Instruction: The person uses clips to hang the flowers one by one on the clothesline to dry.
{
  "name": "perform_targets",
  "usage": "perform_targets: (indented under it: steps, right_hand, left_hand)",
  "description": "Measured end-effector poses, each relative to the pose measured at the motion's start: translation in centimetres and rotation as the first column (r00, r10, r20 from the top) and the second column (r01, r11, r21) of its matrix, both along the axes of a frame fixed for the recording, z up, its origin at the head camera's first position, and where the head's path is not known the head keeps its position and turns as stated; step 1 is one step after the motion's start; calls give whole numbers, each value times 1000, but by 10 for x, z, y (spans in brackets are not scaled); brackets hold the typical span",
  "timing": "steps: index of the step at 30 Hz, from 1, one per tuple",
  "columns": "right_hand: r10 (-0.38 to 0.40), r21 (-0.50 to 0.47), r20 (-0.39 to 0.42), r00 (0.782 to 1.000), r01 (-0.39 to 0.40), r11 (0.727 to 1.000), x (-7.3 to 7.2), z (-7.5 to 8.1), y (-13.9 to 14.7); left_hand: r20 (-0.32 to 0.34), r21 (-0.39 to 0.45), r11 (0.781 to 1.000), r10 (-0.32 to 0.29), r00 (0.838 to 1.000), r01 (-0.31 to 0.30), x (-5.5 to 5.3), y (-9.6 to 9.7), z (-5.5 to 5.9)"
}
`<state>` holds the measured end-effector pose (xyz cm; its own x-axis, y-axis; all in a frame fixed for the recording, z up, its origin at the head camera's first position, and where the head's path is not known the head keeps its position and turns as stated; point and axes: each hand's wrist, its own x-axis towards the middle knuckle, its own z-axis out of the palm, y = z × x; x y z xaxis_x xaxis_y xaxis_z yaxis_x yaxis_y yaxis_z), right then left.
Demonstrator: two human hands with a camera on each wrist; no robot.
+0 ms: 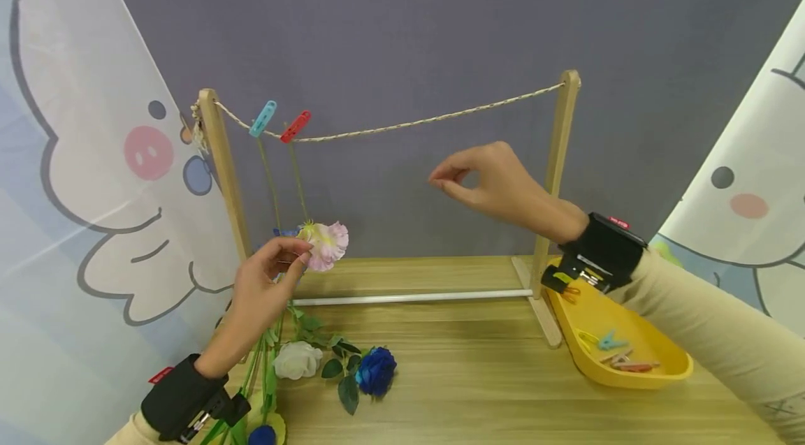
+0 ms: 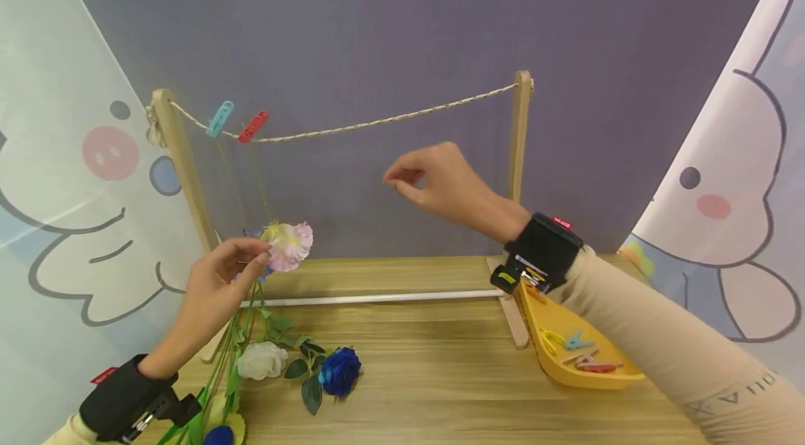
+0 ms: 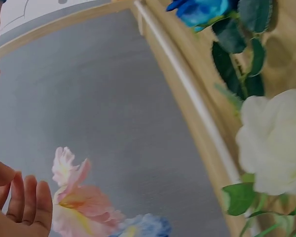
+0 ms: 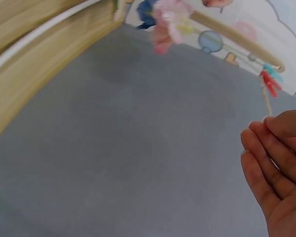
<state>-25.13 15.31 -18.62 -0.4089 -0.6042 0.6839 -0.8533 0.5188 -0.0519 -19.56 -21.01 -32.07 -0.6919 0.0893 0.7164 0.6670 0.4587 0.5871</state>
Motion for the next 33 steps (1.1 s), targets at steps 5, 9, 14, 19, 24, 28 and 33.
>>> perform_targets:
  steps: [5, 9, 14, 19, 24, 28, 33]
  right_hand:
    - [-53, -15, 15, 998, 53, 998, 9, -23, 37]
    - [-115, -22, 38, 993, 116, 993, 20, -40, 70]
    - [-244, -55, 47, 969, 246, 968, 32, -60, 116]
    - [-422, -75, 63, 904, 426, 901, 34, -82, 161]
    - [-501, -8, 84, 861, 503, 864, 29, -108, 199]
    - [-530, 56, 125, 839, 527, 848, 21, -128, 227]
    - [-556, 163, 266, 788, 531, 831, 17, -151, 247]
  left_hand:
    - [40, -57, 998, 3, 999, 0, 3, -3, -15]
    - [106, -106, 994, 26, 994, -14, 3, -5, -29]
    - [204, -178, 984, 44, 978, -7, 8, -8, -50]
    - [276, -215, 975, 106, 955, -46, 11, -6, -67]
    - [372, -335, 934, 250, 894, -122, 13, -6, -74]
    - [414, -454, 878, 357, 837, -150, 12, -12, -79]
    - [381, -548, 820, 417, 825, -161, 13, -21, -82]
